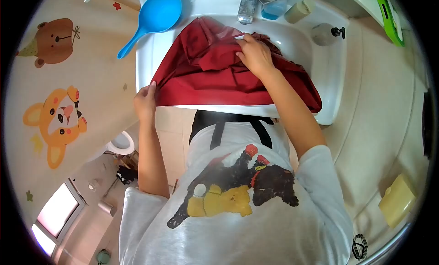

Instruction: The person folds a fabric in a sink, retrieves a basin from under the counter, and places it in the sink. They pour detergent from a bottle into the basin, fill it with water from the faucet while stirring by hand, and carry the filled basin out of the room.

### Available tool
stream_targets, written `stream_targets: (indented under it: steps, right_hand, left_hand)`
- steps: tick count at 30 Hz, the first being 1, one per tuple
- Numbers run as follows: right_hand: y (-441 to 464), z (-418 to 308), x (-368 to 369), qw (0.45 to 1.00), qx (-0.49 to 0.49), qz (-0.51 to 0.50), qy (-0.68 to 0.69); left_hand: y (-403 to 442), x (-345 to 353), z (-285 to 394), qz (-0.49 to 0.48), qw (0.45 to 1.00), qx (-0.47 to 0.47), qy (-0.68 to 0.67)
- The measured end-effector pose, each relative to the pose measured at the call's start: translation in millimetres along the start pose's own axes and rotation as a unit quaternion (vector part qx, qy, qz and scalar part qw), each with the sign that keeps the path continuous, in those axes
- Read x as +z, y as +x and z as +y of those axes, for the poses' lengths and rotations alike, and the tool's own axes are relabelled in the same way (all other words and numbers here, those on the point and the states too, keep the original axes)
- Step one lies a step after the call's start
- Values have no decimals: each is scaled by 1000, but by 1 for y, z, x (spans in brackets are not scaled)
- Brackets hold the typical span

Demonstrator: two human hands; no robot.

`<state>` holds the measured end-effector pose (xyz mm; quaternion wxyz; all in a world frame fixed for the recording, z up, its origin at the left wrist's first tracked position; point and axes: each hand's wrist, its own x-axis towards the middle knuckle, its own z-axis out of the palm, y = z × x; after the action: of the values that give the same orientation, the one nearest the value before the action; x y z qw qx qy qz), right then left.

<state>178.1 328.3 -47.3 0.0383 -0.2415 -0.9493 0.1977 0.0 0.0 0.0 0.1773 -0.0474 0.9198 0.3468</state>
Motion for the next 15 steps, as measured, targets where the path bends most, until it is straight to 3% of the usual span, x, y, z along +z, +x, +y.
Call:
stream_targets:
  steps: [2,6,8,9,10,13,15]
  right_hand:
    - [8,2,11,999,31,-27,-17]
    - [-11,20,-49,972,163,149,80]
    - [-35,56,-88,937,222,234,133]
    - [-48,68,-117,904,308,238,178]
    - [-68,87,-141,906,261,289,169]
    - [-116,113,-198,867,325,351,137]
    - [-143,122,-212,825,368,384,191]
  left_hand:
    - [0,-4,-4,-11,999,-6,-47]
    - [17,-27,-22,15,962,-10,-272]
    - [25,-42,-30,32,954,-7,-297]
    - [28,-48,-33,40,949,-1,-312]
    - [29,-53,-35,47,946,-8,-321]
    - [22,-63,-26,90,947,-25,-306]
    - [29,-69,-38,77,950,-25,-301]
